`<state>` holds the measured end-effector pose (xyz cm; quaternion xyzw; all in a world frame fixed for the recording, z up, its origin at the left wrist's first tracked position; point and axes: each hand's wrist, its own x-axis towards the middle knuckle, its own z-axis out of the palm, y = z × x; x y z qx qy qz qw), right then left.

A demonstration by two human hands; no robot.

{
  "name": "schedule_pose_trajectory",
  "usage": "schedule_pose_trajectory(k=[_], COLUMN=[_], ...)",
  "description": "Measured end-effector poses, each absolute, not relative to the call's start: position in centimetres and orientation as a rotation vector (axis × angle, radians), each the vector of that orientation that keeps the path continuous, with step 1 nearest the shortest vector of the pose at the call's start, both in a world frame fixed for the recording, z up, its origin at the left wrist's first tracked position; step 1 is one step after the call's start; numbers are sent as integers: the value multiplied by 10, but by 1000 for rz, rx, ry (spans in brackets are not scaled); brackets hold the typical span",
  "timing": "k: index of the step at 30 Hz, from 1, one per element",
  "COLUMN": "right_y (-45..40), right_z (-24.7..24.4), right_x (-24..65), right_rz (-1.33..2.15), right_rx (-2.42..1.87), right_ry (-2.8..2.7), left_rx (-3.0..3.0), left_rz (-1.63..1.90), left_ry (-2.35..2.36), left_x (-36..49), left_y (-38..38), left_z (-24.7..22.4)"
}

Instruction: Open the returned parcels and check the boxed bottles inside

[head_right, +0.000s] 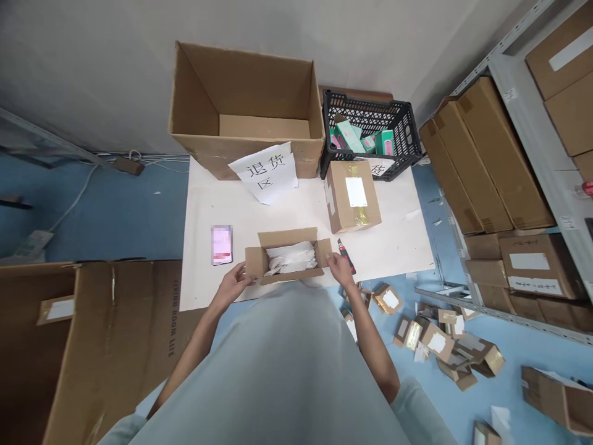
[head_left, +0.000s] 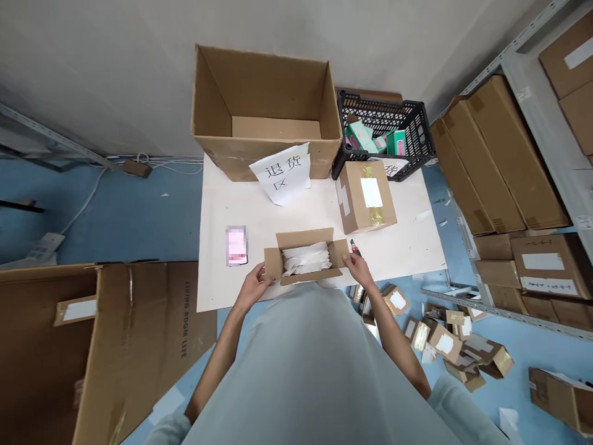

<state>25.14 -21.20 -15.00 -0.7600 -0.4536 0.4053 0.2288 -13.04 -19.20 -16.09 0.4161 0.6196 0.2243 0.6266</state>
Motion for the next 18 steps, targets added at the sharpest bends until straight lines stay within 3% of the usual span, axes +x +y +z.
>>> schedule_pose_trajectory(k=[8, 12, 18], right_y=[-215, -222, -256], right_z=[-139, -133, -111], right_x=[218, 205, 207], right_rz=[1541, 1443, 1181], right_rx=[-1757, -1787, -1824], right_ry=[-858, -852, -801], left_rx=[857, 935, 1014], left_rz=[564, 568, 481], left_ry=[1292, 1424, 1249], left_x=[-105, -102, -92], left_y=[-167, -156, -139], left_z=[-162, -161, -148])
